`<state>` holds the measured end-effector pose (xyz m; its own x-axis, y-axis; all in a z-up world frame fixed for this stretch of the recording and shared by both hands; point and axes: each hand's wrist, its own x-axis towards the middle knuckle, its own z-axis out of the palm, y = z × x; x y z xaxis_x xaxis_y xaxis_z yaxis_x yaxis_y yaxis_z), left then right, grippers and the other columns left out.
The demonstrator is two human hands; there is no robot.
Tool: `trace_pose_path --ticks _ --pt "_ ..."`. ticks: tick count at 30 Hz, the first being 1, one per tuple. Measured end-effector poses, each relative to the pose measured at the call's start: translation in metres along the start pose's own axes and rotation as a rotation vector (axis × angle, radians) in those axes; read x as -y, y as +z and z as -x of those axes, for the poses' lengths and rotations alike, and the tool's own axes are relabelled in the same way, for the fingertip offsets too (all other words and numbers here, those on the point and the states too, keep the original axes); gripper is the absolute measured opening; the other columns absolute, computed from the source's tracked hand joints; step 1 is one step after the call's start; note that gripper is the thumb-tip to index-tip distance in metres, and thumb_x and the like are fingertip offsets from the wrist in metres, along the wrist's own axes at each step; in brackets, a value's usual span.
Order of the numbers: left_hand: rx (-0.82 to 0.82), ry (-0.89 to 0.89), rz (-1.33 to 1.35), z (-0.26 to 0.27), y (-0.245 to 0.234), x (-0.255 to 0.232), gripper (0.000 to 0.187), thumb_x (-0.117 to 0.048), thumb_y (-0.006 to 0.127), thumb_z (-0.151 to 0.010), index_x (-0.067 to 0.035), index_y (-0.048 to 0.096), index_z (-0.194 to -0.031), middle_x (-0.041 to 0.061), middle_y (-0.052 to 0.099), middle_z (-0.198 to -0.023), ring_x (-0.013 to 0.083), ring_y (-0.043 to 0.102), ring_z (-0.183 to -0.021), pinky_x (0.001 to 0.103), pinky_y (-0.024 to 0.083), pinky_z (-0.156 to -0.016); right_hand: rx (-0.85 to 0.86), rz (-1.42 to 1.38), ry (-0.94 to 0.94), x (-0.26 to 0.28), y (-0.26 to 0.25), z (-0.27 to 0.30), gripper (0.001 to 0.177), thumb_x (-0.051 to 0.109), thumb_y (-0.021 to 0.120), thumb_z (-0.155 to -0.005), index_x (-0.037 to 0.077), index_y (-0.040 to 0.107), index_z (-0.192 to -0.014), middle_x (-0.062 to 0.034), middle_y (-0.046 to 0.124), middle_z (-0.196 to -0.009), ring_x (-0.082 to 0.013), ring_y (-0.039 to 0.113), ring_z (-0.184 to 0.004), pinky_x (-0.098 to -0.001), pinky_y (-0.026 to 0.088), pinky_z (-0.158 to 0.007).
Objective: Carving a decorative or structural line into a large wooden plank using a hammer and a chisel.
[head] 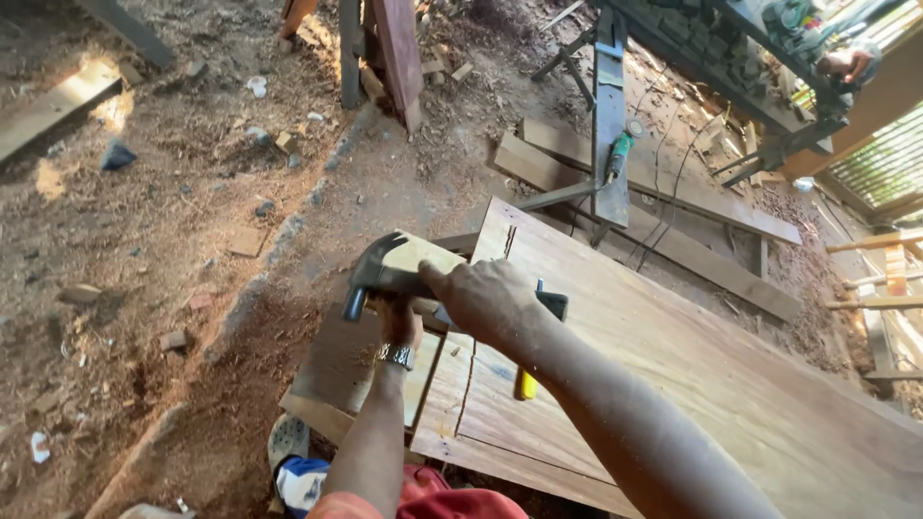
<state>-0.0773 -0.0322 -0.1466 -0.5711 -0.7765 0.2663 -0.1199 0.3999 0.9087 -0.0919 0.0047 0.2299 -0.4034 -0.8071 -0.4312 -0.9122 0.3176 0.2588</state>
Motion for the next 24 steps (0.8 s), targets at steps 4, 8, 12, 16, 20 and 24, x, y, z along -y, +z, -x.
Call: trace_pose_path --ticks 4,8,12,16,20,24 --pt "0.096 0.131 0.267 -0.001 -0.015 -0.036 0.027 -0.009 0.063 -0.093 0.000 0.066 -0.118 0.018 0.066 -0.117 0.0318 0.060 -0.108 0.048 0.048 -0.090 0.073 -0.081 0.005 0.002 -0.025 0.023 0.053 0.032 0.047 -0.106 0.020 0.035 -0.157 -0.0106 0.070 -0.073 -0.0245 0.070 -0.057 -0.0417 0.055 -0.052" --pt "0.299 0.078 0.623 -0.028 -0.063 -0.134 0.015 -0.008 0.062 -0.084 -0.002 0.065 -0.097 0.009 0.066 -0.087 0.0193 0.060 -0.081 0.039 0.051 -0.073 -0.089 -0.223 0.068 -0.019 -0.037 0.049 0.057 0.037 0.061 -0.098 0.019 0.045 -0.150 -0.0131 0.071 -0.083 -0.0311 0.071 -0.065 -0.0465 0.054 -0.055" --pt "0.345 0.127 0.718 -0.016 -0.031 -0.113 0.030 -0.007 0.070 -0.087 -0.002 0.044 -0.075 0.008 0.044 -0.071 0.0144 0.042 -0.069 0.036 0.039 -0.064 -0.206 -0.309 0.109 -0.034 -0.044 0.082 0.061 0.038 0.067 -0.091 0.021 0.049 -0.146 -0.0142 0.071 -0.083 -0.0346 0.070 -0.067 -0.0490 0.054 -0.059" --pt "0.488 -0.082 0.723 -0.022 -0.055 -0.167 0.020 -0.008 0.070 -0.087 -0.005 0.057 -0.072 -0.001 0.052 -0.064 0.0082 0.050 -0.060 0.029 0.043 -0.052 -0.118 -0.362 0.221 -0.045 -0.041 0.118 0.060 0.043 0.062 -0.095 0.024 0.045 -0.149 -0.0171 0.070 -0.087 -0.0377 0.070 -0.070 -0.0517 0.054 -0.064" --pt "0.543 -0.305 0.843 -0.014 -0.028 -0.161 0.015 -0.008 0.076 -0.085 -0.009 0.064 -0.076 -0.008 0.061 -0.066 0.0041 0.055 -0.057 0.024 0.044 -0.048 -0.203 -0.408 0.237 -0.057 -0.025 0.147 0.061 0.046 0.062 -0.094 0.023 0.046 -0.148 -0.0195 0.069 -0.090 -0.0419 0.069 -0.071 -0.0540 0.053 -0.063" --pt "0.529 -0.127 0.744 -0.009 -0.024 -0.164 0.007 -0.008 0.078 -0.086 -0.009 0.072 -0.083 -0.007 0.069 -0.074 0.0031 0.063 -0.066 0.024 0.049 -0.054 -0.194 -0.440 0.276 -0.067 -0.019 0.173 0.063 0.046 0.060 -0.094 0.027 0.047 -0.152 -0.0171 0.070 -0.094 -0.0419 0.069 -0.071 -0.0542 0.054 -0.062"
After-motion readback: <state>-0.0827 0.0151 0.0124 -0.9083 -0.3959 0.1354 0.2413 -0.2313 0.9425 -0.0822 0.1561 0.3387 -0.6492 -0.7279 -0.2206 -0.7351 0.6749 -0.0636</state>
